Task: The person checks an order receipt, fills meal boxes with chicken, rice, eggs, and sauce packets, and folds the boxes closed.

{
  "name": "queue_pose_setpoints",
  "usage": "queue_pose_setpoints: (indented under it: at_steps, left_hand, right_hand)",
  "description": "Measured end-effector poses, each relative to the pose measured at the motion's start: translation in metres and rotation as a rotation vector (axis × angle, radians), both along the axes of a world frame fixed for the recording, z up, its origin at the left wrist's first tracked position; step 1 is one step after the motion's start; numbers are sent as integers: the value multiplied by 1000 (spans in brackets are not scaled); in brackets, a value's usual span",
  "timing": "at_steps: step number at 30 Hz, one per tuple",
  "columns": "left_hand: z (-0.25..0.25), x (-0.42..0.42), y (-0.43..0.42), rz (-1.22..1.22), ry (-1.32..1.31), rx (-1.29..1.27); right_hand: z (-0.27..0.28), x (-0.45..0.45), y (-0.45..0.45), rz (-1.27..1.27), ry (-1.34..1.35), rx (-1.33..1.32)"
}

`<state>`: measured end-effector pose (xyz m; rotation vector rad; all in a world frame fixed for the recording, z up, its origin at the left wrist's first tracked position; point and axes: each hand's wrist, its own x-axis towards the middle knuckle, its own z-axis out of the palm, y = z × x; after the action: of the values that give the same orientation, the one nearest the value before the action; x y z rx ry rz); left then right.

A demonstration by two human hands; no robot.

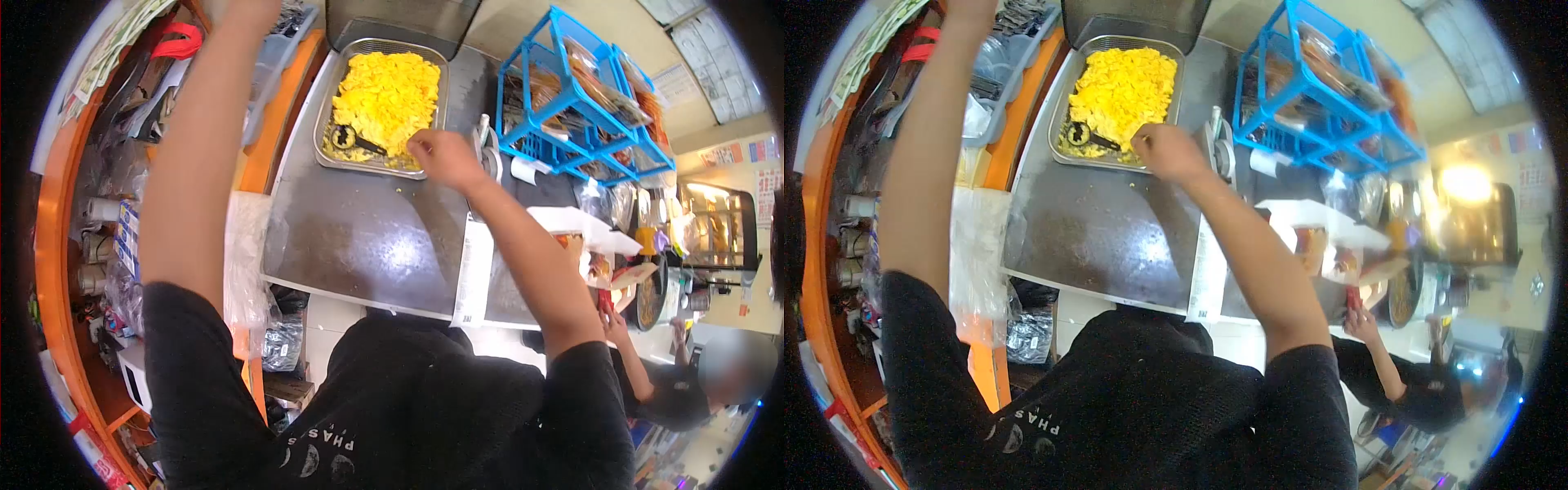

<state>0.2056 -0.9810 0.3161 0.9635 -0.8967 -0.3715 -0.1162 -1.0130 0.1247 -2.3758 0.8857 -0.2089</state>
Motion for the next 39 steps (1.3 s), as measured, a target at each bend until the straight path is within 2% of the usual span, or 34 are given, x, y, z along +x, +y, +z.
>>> queue_pose_setpoints:
  at_steps: [2, 4, 5, 6, 7, 9, 11, 13, 15, 16, 17, 19, 20, 21, 23, 24, 31, 32, 34, 35, 37, 39]
  left_hand:
    - [-71, 8, 24, 61, -259, 170]
    - [-137, -28, 49, 346, -429, 239]
    - [-176, -38, 64, 460, -530, 360]
    - [-201, -69, 83, 450, -281, 352]
    - [-251, -71, 102, 430, -305, 504]
    - [-284, -101, 136, 389, -398, 713]
    - [-300, -121, 150, 431, -584, 664]
    - [-316, -125, 149, 462, -629, 753]
    - [-329, -130, 147, 480, -675, 842]
    - [-333, -133, 145, 489, -711, 890]
    - [-336, -135, 143, 495, -749, 938]
    - [-340, -135, 144, 495, -732, 937]
    - [-340, -133, 144, 498, -725, 929]
    - [-340, -131, 144, 502, -724, 936]
    - [-342, -132, 142, 486, -727, 961]
    - [-343, -133, 141, 477, -729, 955]
    - [-337, -133, 143, 467, -714, 961]
    - [-336, -133, 143, 473, -716, 960]
    - [-336, -133, 143, 468, -719, 963]
    - [-336, -133, 143, 464, -719, 975]
    - [-336, -134, 142, 479, -714, 958]
    - [-336, -136, 143, 488, -712, 949]
  right_hand:
    - [-33, 37, -3, 44, 75, -34]
    - [-48, 72, -6, 97, 145, -74]
    - [-52, 88, -5, 95, 220, -114]
    - [-58, 101, -4, 97, 296, -153]
    - [-65, 110, -5, 121, 296, -148]
    - [-81, 120, -10, 200, 186, -213]
    - [-74, 120, -11, 257, 113, -179]
    - [-82, 128, -23, 176, -138, -182]
    - [-65, 143, -30, -11, 58, -154]
    - [-65, 149, -35, 53, 68, -300]
    - [-66, 157, -38, 60, 74, -298]
    - [-70, 174, -36, 287, 227, -384]
    - [-72, 185, -33, 347, 358, -323]
    - [-72, 188, -30, 354, 356, -319]
    - [-61, 180, -21, 597, 518, -282]
    - [-62, 170, -20, 653, 478, -322]
    - [-35, 94, -34, 830, 582, -451]
    - [-29, 83, -32, 824, 584, -455]
    - [-18, 69, -27, 704, 641, -193]
    - [-16, 70, -21, 702, 643, -204]
    - [-21, 77, -4, 545, 629, -37]
    - [-35, 94, 3, 464, 409, 0]
